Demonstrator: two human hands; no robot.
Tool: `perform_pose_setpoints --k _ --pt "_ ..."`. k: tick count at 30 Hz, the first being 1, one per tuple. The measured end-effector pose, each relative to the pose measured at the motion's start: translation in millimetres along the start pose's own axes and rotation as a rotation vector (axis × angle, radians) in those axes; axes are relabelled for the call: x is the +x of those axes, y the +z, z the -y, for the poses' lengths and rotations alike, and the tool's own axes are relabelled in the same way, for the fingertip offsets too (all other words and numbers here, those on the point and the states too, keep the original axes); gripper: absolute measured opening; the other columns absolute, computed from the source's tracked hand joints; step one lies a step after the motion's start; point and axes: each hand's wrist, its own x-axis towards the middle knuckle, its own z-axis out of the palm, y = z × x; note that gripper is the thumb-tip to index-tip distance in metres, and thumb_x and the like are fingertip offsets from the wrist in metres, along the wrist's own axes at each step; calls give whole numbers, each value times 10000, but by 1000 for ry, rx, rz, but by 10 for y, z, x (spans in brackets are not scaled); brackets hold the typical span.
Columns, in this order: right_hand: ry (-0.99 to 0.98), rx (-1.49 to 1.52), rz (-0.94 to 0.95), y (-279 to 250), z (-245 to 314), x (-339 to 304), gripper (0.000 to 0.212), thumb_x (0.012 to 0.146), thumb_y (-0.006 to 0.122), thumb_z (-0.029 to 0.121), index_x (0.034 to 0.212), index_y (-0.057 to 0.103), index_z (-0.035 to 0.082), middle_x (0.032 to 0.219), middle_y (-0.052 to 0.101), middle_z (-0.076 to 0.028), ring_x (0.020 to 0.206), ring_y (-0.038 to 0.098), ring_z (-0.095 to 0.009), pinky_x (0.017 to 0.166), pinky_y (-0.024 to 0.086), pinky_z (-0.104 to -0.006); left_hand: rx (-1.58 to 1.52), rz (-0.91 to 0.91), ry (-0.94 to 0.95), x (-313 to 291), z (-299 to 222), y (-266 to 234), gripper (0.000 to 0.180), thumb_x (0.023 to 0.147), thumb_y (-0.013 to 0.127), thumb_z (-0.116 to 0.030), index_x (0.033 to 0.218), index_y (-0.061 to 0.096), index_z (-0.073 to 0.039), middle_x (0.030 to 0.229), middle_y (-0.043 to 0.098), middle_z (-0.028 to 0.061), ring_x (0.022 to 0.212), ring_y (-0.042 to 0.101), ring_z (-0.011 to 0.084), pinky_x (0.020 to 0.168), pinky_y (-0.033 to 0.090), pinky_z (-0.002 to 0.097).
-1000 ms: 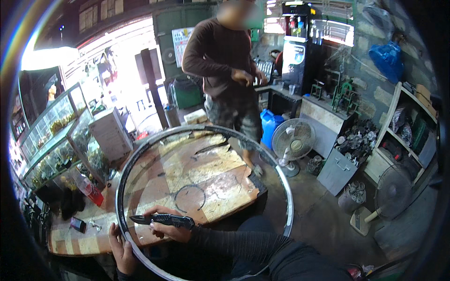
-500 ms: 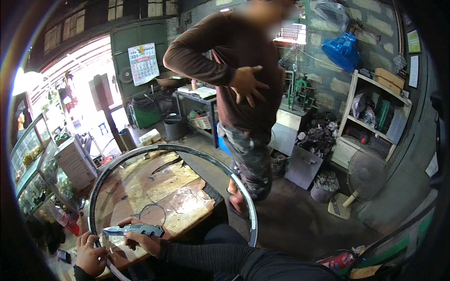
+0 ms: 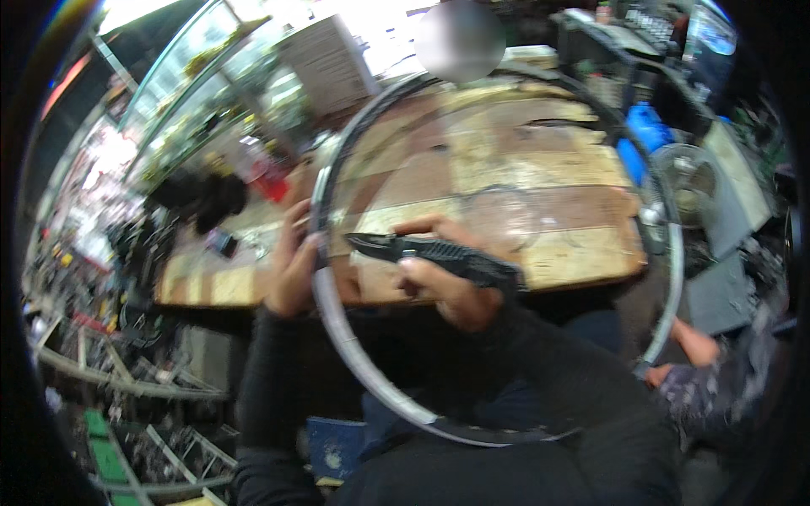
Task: The person uses a folding knife to scrape and peel adhesive rim tape off a bicycle wheel rim. They rotate the rim and continue removing the tape along its length, occasionally pausing to inspect the blade or the rim surface.
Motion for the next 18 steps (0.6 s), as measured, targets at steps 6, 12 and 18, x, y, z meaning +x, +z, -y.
perform_pose_setpoints --k 6,12,18 --pt "-162 -159 57 108 -62 -74 310 851 595 96 1128 567 -41 861 664 -125 769 634 -141 718 503 -276 -144 -74 45 -170 65 33 455 1012 420 -82 1439 344 56 1355 491 136 1226 467 183 1066 336 306" --pt "-381 -364 95 58 -53 7 282 798 622 62 1058 605 -45 806 672 -201 700 699 -274 673 542 -336 42 -71 26 -135 -15 98 451 1025 420 -134 1411 380 95 1357 507 163 1250 471 203 1087 319 314" --pt "-295 -386 152 107 -63 -22 332 788 634 85 1090 614 -51 763 675 -123 653 666 -174 653 516 -283 61 -95 27 -180 17 54 481 1030 388 -165 1428 328 98 1333 529 214 1243 519 257 1086 354 360"
